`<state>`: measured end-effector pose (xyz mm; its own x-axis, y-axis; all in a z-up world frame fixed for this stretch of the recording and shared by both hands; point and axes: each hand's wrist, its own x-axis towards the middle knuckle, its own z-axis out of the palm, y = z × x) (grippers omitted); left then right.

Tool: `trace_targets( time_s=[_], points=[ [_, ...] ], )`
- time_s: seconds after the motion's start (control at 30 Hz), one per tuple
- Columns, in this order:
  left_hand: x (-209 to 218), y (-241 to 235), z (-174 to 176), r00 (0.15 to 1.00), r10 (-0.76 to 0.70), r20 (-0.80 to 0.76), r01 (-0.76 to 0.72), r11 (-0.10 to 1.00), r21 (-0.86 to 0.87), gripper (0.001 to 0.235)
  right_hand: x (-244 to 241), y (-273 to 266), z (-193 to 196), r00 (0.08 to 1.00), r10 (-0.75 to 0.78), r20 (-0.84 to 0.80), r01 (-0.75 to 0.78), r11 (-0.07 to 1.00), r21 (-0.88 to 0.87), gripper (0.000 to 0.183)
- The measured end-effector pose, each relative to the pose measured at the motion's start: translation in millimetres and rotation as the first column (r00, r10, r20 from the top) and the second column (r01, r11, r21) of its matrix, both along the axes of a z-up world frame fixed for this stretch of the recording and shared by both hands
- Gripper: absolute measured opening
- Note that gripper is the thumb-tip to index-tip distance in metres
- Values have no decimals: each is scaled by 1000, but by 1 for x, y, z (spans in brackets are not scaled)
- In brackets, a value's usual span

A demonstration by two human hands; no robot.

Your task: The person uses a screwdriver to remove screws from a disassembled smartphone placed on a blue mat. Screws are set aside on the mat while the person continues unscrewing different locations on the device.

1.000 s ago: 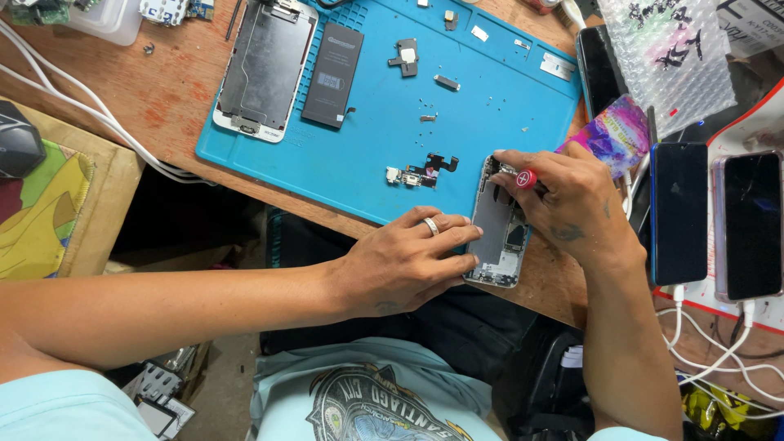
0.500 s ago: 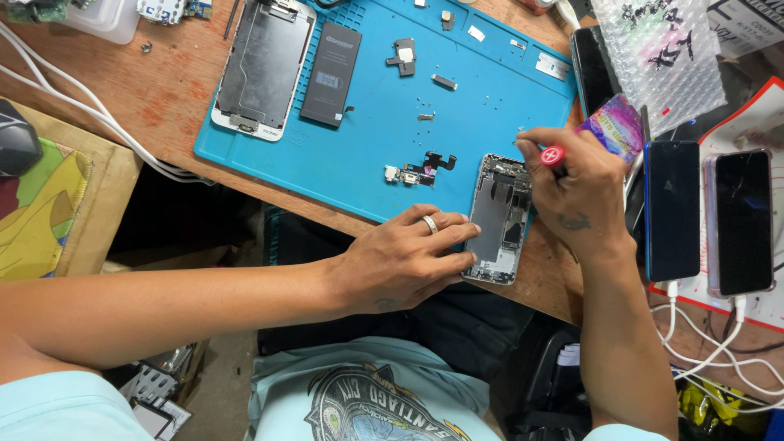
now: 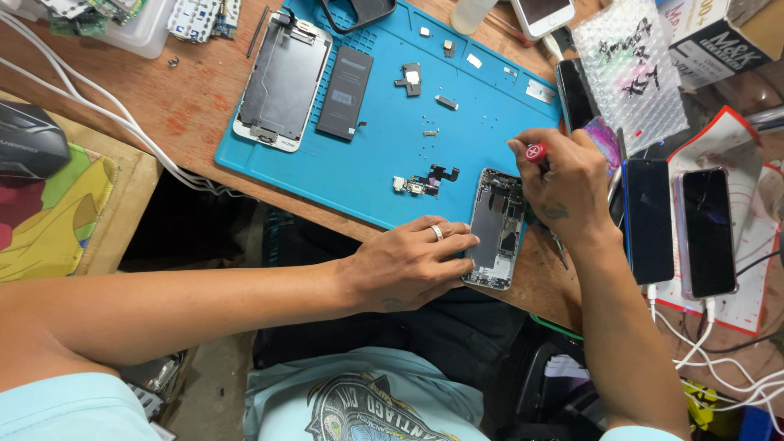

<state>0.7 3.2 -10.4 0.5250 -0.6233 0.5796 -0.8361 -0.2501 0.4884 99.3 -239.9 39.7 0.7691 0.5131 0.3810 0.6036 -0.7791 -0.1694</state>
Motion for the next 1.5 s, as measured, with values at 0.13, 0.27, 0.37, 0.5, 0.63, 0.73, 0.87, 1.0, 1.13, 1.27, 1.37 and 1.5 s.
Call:
trace_targets(
  time_s=[0.13,0.27,0.37,0.5,0.63,0.73,0.87,1.0,1.13,1.27,1.37,1.5],
  points=[
    [0,0,-1,1000,5,25,-6,1000,15,22,5,3,0,997,64,-35,-67,992,-105,15],
    [0,0,-2,1000,1,26,-2,1000,9,22,11,6,-1,995,97,-33,-101,985,-140,19],
    [0,0,-2,1000,4,22,-4,1000,-4,22,16,10,0,987,157,27,-152,980,-125,15],
    [0,1,-1,1000,1,24,-1,1000,0,21,19,19,-2,975,207,80,-190,965,-181,11],
    [1,0,-2,1000,10,22,-10,1000,-6,20,16,21,2,980,198,7,-193,962,-193,19],
    [1,-1,-4,1000,15,25,-15,1000,-4,21,12,17,4,988,153,-34,-157,963,-218,29],
    [0,0,-3,1000,18,24,-18,1000,4,20,10,15,3,992,121,-33,-124,982,-140,18],
    [0,-1,-3,1000,20,12,-20,1000,3,21,3,5,14,999,31,-17,-29,995,99,15],
    [1,-1,0,1000,18,11,-19,1000,11,22,-6,-9,28,991,-18,-134,65,932,356,37],
    [1,-1,3,1000,14,-25,-13,1000,3,21,-12,-19,33,995,42,-86,0,899,437,56],
    [1,-2,7,998,14,-61,-14,1000,8,18,-13,-24,36,975,79,-210,50,837,545,62],
    [2,-2,11,995,6,-97,-5,1000,6,16,-14,-24,38,923,194,-332,63,776,628,52]
  ],
)
